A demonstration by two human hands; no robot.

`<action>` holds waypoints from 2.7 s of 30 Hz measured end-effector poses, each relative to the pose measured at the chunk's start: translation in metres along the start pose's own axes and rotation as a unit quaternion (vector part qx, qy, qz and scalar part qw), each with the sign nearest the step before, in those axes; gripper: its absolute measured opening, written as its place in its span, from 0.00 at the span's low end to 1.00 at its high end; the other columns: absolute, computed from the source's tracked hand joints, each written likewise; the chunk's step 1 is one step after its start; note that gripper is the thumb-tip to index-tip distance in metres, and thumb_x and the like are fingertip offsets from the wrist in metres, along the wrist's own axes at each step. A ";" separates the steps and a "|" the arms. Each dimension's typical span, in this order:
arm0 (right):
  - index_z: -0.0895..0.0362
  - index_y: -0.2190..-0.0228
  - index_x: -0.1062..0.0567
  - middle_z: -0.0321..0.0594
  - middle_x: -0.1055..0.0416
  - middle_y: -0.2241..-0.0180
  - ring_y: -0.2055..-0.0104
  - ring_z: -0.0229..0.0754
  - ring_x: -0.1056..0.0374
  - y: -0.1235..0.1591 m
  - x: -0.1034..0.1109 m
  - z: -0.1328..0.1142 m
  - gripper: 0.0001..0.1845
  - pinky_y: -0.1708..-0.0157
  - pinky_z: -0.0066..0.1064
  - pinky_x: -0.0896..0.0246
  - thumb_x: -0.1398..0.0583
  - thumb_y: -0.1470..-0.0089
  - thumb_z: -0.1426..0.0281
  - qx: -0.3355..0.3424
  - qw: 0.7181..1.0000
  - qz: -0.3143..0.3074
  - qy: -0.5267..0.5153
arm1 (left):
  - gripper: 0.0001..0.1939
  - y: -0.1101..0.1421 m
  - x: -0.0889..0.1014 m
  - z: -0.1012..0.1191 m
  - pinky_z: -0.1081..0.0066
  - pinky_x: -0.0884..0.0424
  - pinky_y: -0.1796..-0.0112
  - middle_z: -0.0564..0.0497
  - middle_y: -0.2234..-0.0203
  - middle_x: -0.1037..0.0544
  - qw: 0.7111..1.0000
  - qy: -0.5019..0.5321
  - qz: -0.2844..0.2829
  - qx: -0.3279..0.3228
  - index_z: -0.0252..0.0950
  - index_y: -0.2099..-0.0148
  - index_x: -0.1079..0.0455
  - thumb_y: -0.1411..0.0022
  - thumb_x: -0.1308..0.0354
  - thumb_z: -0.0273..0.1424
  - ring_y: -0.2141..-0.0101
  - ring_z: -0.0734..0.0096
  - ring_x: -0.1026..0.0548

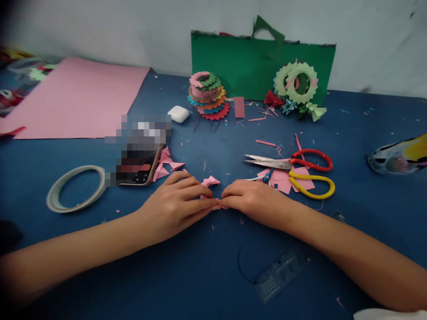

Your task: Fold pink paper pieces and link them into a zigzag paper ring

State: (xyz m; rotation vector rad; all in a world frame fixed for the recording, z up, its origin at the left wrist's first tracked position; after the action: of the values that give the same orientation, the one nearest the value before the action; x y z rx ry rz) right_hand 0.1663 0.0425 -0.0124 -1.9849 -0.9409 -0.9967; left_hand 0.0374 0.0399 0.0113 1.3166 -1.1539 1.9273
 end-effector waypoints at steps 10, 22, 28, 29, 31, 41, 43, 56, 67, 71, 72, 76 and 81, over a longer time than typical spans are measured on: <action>0.61 0.67 0.24 0.43 0.28 0.67 0.64 0.39 0.33 -0.006 0.006 0.001 0.08 0.63 0.29 0.36 0.44 0.42 0.76 -0.009 0.998 0.047 -0.029 | 0.08 -0.003 0.002 0.014 0.67 0.35 0.67 0.50 0.73 0.25 0.985 -0.124 -0.046 -0.109 0.32 0.62 0.27 0.35 0.48 0.26 0.69 0.67 0.29; 0.58 0.66 0.25 0.40 0.28 0.67 0.64 0.39 0.33 -0.006 0.001 0.005 0.07 0.65 0.29 0.37 0.43 0.43 0.77 0.009 0.998 0.057 -0.020 | 0.12 -0.007 0.005 0.014 0.68 0.31 0.64 0.48 0.71 0.23 0.980 -0.087 -0.081 -0.159 0.31 0.61 0.27 0.34 0.53 0.23 0.68 0.68 0.27; 0.59 0.67 0.26 0.41 0.28 0.66 0.64 0.39 0.33 -0.007 0.000 0.005 0.08 0.64 0.30 0.37 0.45 0.42 0.77 0.016 0.998 0.055 -0.010 | 0.08 -0.003 -0.001 0.020 0.67 0.32 0.70 0.50 0.75 0.26 0.971 -0.152 -0.070 -0.173 0.31 0.65 0.28 0.37 0.48 0.22 0.73 0.68 0.29; 0.59 0.67 0.26 0.41 0.28 0.66 0.64 0.40 0.34 -0.006 0.000 0.005 0.08 0.64 0.30 0.36 0.45 0.42 0.77 0.018 0.998 0.057 -0.006 | 0.07 -0.002 -0.002 0.021 0.67 0.32 0.70 0.50 0.75 0.27 0.968 -0.168 -0.066 -0.172 0.31 0.66 0.28 0.37 0.48 0.23 0.74 0.69 0.29; 0.59 0.67 0.26 0.42 0.28 0.66 0.63 0.41 0.34 -0.005 -0.002 0.006 0.08 0.63 0.32 0.36 0.46 0.42 0.76 0.020 0.998 0.057 0.002 | 0.07 0.000 -0.006 0.024 0.68 0.33 0.72 0.50 0.76 0.27 0.966 -0.191 -0.053 -0.164 0.31 0.67 0.29 0.37 0.47 0.23 0.75 0.70 0.30; 0.60 0.66 0.25 0.43 0.29 0.66 0.63 0.40 0.34 -0.006 -0.001 0.006 0.08 0.62 0.32 0.36 0.45 0.42 0.75 0.001 0.999 0.045 -0.015 | 0.07 -0.005 0.000 0.021 0.69 0.34 0.72 0.51 0.74 0.25 0.983 -0.154 -0.057 -0.079 0.33 0.63 0.29 0.36 0.49 0.24 0.72 0.70 0.28; 0.59 0.68 0.24 0.41 0.28 0.67 0.64 0.37 0.33 -0.007 0.000 0.008 0.08 0.63 0.29 0.36 0.44 0.42 0.74 -0.008 0.998 0.042 -0.038 | 0.07 -0.005 0.000 0.023 0.69 0.35 0.73 0.50 0.74 0.26 0.973 -0.178 -0.086 -0.117 0.31 0.63 0.29 0.37 0.49 0.22 0.73 0.69 0.29; 0.60 0.70 0.26 0.39 0.30 0.68 0.63 0.37 0.35 -0.009 0.002 0.012 0.04 0.61 0.29 0.39 0.42 0.44 0.75 -0.083 0.992 0.029 -0.093 | 0.03 0.006 -0.002 0.028 0.71 0.32 0.73 0.53 0.78 0.27 0.966 -0.175 0.039 -0.185 0.28 0.63 0.29 0.40 0.43 0.21 0.76 0.73 0.29; 0.59 0.70 0.27 0.37 0.31 0.68 0.64 0.36 0.34 -0.011 0.000 0.019 0.00 0.61 0.27 0.40 0.39 0.47 0.75 -0.114 0.984 0.020 -0.139 | 0.06 -0.001 -0.010 0.004 0.69 0.32 0.68 0.50 0.71 0.24 0.999 0.001 0.000 0.051 0.35 0.61 0.28 0.38 0.46 0.29 0.71 0.70 0.29; 0.60 0.70 0.26 0.38 0.31 0.68 0.64 0.36 0.34 -0.010 0.001 0.018 0.01 0.62 0.27 0.40 0.39 0.47 0.74 -0.115 0.983 0.019 -0.140 | 0.06 0.001 -0.008 0.005 0.69 0.32 0.68 0.50 0.70 0.25 0.998 0.035 0.001 0.051 0.35 0.63 0.27 0.39 0.46 0.26 0.70 0.70 0.29; 0.60 0.70 0.26 0.38 0.31 0.68 0.64 0.36 0.34 -0.010 0.001 0.018 0.01 0.62 0.27 0.40 0.39 0.47 0.74 -0.113 0.983 0.019 -0.141 | 0.06 0.001 -0.008 0.003 0.68 0.32 0.66 0.49 0.70 0.25 0.996 0.058 0.000 0.069 0.34 0.63 0.28 0.40 0.46 0.26 0.69 0.69 0.29; 0.59 0.70 0.27 0.38 0.32 0.68 0.64 0.37 0.35 -0.010 0.001 0.018 0.01 0.62 0.28 0.40 0.40 0.46 0.76 -0.103 0.985 0.022 -0.139 | 0.04 -0.002 -0.011 -0.003 0.66 0.33 0.63 0.49 0.68 0.27 0.974 0.162 -0.031 0.152 0.34 0.65 0.28 0.42 0.43 0.28 0.66 0.68 0.30; 0.59 0.69 0.27 0.38 0.32 0.67 0.63 0.37 0.35 -0.010 0.000 0.017 0.02 0.61 0.28 0.40 0.41 0.46 0.76 -0.088 0.987 0.027 -0.135 | 0.06 -0.003 -0.015 -0.006 0.65 0.36 0.58 0.49 0.63 0.29 0.955 0.219 -0.050 0.194 0.36 0.65 0.28 0.39 0.46 0.28 0.61 0.67 0.33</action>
State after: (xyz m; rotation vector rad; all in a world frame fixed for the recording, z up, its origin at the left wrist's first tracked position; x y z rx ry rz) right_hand 0.1642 0.0612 -0.0171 -2.3241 -0.9639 -0.8183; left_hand 0.0423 0.0472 -0.0022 1.0211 -0.4978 2.2900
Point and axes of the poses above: each hand's wrist, its own y-axis away from the middle knuckle, its own x-axis out of the back of the hand, z = x × y, the point moved 6 cm from there along -y, towards the middle knuckle
